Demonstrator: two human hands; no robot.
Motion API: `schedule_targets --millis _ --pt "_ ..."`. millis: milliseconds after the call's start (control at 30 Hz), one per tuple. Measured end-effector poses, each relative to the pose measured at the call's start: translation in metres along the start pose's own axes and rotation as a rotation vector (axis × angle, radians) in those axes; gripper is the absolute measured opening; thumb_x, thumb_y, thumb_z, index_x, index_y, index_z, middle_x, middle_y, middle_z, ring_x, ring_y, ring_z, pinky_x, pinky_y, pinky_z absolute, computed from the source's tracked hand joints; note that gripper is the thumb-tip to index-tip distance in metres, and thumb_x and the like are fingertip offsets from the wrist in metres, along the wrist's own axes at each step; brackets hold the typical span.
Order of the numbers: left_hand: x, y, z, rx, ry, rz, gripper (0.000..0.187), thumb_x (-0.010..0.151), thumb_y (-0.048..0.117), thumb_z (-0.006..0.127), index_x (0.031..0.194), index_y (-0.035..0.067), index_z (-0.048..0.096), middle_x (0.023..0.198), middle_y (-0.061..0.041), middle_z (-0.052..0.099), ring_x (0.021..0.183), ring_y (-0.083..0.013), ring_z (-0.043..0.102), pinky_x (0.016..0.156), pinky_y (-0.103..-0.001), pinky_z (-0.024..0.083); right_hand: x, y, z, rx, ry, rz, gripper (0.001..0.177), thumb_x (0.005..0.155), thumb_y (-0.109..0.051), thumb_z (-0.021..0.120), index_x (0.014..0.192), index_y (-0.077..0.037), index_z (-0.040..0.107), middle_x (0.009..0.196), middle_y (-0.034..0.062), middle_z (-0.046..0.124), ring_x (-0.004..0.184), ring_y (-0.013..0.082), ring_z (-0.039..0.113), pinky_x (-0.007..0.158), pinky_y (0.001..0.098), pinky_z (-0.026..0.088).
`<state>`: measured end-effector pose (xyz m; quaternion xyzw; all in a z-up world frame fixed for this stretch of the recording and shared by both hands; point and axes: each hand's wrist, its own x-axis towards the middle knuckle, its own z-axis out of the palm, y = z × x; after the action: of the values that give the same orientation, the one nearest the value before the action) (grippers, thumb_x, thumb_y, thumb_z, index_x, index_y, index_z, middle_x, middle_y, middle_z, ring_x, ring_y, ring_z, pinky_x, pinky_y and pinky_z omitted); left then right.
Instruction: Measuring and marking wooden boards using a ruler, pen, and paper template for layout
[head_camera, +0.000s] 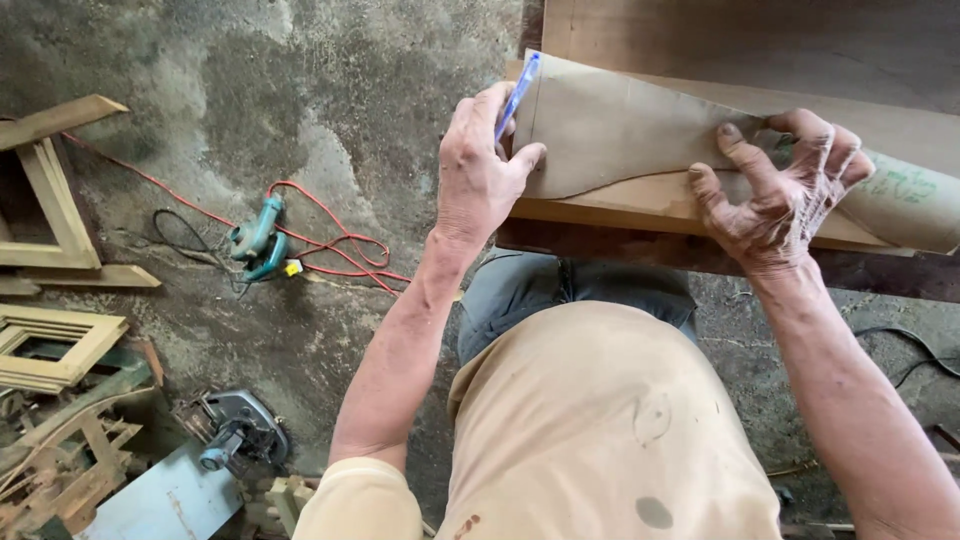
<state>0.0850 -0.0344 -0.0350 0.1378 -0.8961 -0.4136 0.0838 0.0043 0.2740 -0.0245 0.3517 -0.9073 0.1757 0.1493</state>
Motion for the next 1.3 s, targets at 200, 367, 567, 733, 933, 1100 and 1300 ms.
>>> schedule_targets --millis 200,367,567,733,933,1100,1300 --pt "0.004 0.001 0.002 -0.118 0.007 -0.137 0.064 0.069 0.009 0.09 0.124 0.011 0.056 0.098 -0.005 0.059 0.081 -0.0206 0.056 0.084 -0.033 0.049 0.0 -0.011 0.013 -0.071 0.026 0.149 0.031 0.093 -0.046 0.093 0.1 -0.018 0.081 0.123 0.0141 0.06 0.114 0.0379 0.049 0.093 0.0511 0.031" --pt "0.006 0.007 0.0 -0.24 0.043 -0.236 0.039 0.077 0.011 0.082 0.11 0.02 0.063 0.084 0.004 0.05 0.075 -0.0126 0.05 0.079 -0.028 0.047 0.003 -0.012 0.017 -0.064 0.088 0.127 0.031 0.095 -0.048 0.086 0.101 -0.018 0.077 0.119 0.0162 0.059 0.111 0.0383 0.051 0.093 0.0513 0.03" --pt "0.003 -0.001 0.007 -0.389 0.038 -0.291 0.038 0.082 0.007 0.08 0.111 0.023 0.062 0.08 0.006 0.042 0.072 -0.0094 0.042 0.075 -0.024 0.042 0.005 -0.015 0.013 -0.033 0.075 0.129 0.031 0.099 -0.046 0.085 0.104 -0.017 0.076 0.121 0.0184 0.061 0.107 0.0406 0.051 0.091 0.0531 0.031" --pt "0.004 0.001 0.006 -0.377 0.042 -0.271 0.037 0.082 0.007 0.079 0.111 0.023 0.062 0.08 0.006 0.041 0.072 -0.0097 0.042 0.075 -0.024 0.042 0.003 -0.014 0.014 -0.032 0.069 0.145 0.031 0.097 -0.045 0.088 0.105 -0.016 0.078 0.121 0.0178 0.061 0.108 0.0399 0.052 0.092 0.0535 0.031" --pt "0.003 0.003 0.006 -0.382 0.036 -0.295 0.038 0.083 0.007 0.079 0.111 0.024 0.062 0.081 0.007 0.041 0.072 -0.0095 0.042 0.076 -0.024 0.042 0.003 -0.015 0.014 -0.036 0.076 0.145 0.032 0.098 -0.046 0.086 0.104 -0.015 0.079 0.12 0.0179 0.062 0.107 0.039 0.052 0.092 0.0531 0.032" --pt "0.003 0.001 0.007 -0.398 0.037 -0.297 0.038 0.084 0.007 0.08 0.112 0.025 0.062 0.082 0.007 0.04 0.073 -0.0093 0.041 0.075 -0.023 0.041 0.004 -0.016 0.014 -0.038 0.082 0.149 0.032 0.098 -0.046 0.085 0.104 -0.015 0.079 0.12 0.017 0.062 0.107 0.0386 0.053 0.092 0.0528 0.032" --pt "0.003 0.0 0.007 -0.371 0.04 -0.269 0.037 0.084 0.01 0.08 0.111 0.027 0.061 0.082 0.006 0.042 0.074 -0.0097 0.042 0.075 -0.024 0.041 0.004 -0.016 0.013 -0.024 0.062 0.161 0.029 0.094 -0.04 0.089 0.105 -0.015 0.079 0.121 0.0181 0.061 0.109 0.0389 0.052 0.094 0.0531 0.032"
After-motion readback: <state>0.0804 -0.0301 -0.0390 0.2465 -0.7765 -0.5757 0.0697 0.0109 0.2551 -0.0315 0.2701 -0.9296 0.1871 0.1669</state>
